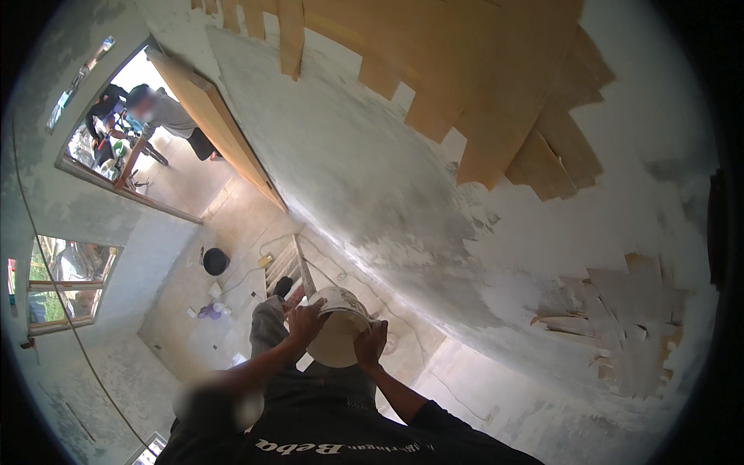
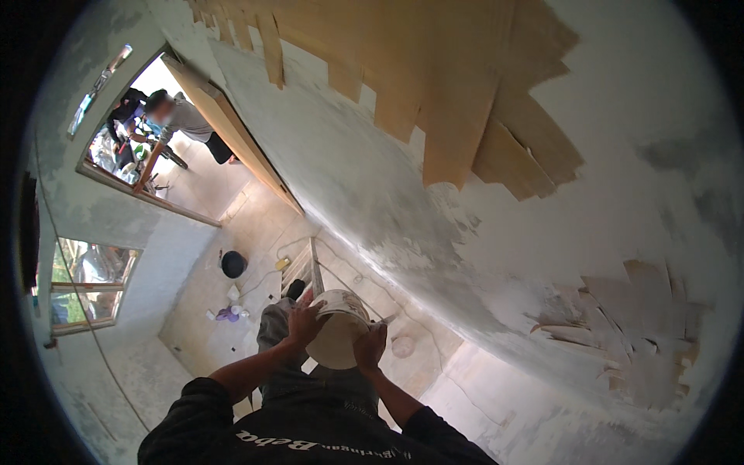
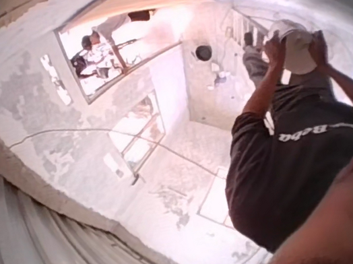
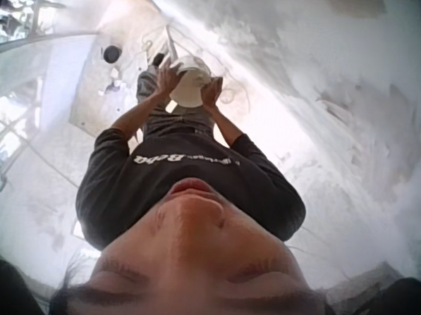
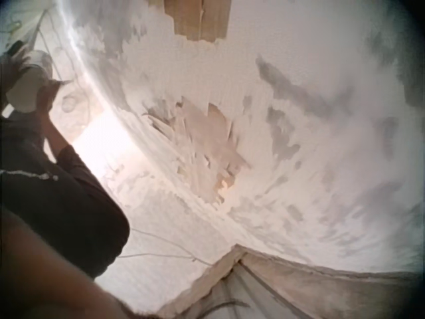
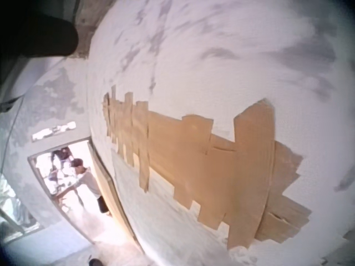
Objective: The person paints a ceiling by hand using a brush, dipping it into a bucket of white paint and applying it to patches on the ceiling while standing on a ladder.
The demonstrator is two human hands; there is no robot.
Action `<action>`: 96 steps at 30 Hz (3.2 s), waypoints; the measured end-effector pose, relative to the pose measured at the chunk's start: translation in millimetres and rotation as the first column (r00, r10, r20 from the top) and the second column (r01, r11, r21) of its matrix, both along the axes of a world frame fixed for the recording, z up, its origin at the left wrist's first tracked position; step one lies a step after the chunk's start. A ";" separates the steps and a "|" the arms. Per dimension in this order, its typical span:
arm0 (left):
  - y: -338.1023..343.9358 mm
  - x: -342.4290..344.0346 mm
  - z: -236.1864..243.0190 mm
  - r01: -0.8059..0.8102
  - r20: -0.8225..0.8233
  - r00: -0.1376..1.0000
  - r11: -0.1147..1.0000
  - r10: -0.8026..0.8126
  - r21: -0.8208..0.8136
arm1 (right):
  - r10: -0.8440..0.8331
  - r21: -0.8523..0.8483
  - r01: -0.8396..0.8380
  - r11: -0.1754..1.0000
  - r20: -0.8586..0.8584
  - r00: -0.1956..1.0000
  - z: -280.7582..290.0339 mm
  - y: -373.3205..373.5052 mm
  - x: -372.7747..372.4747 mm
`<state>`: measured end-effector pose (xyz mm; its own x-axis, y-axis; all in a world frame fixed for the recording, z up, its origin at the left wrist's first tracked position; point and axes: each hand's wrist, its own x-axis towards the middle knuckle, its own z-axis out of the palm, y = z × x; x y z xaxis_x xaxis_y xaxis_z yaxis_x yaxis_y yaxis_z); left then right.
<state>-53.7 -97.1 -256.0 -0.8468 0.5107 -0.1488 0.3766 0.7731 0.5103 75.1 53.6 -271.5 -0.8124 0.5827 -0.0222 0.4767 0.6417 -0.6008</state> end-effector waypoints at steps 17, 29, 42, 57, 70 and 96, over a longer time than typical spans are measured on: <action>-13.0 20.2 6.4 -0.107 0.192 0.978 0.984 0.079 0.140 | -0.063 0.001 0.064 0.998 -0.160 0.985 1.0 -16.7 14.8; -1.6 14.7 -7.6 -0.165 0.226 0.962 0.985 0.152 0.043 | -0.046 -0.088 0.036 0.995 -0.110 0.993 -14.0 6.6 0.2; -7.0 20.5 -5.8 -0.139 0.282 0.951 0.990 0.125 0.028 | -0.039 -0.125 0.022 0.992 -0.137 0.990 -7.0 1.0 -0.5; -14.2 22.9 1.0 -0.169 0.223 0.965 0.979 0.140 0.116 | -0.115 -0.177 0.096 0.979 -0.105 0.988 -6.3 -2.0 12.1; -30.2 38.2 -12.9 -0.167 0.169 0.976 0.971 0.138 0.173 | -0.026 -0.099 0.012 0.995 -0.145 0.989 -3.1 -9.3 6.3; -6.4 29.0 2.0 -0.208 0.287 0.939 0.978 0.192 0.024 | 0.018 -0.082 -0.025 0.996 -0.082 0.996 -1.5 9.9 -2.0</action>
<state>-24.6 -103.5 -254.0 -0.8597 0.3487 -0.3733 0.0522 0.7869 0.6149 73.1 63.4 -273.0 -0.8258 0.5639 -0.0031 0.4109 0.5979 -0.6883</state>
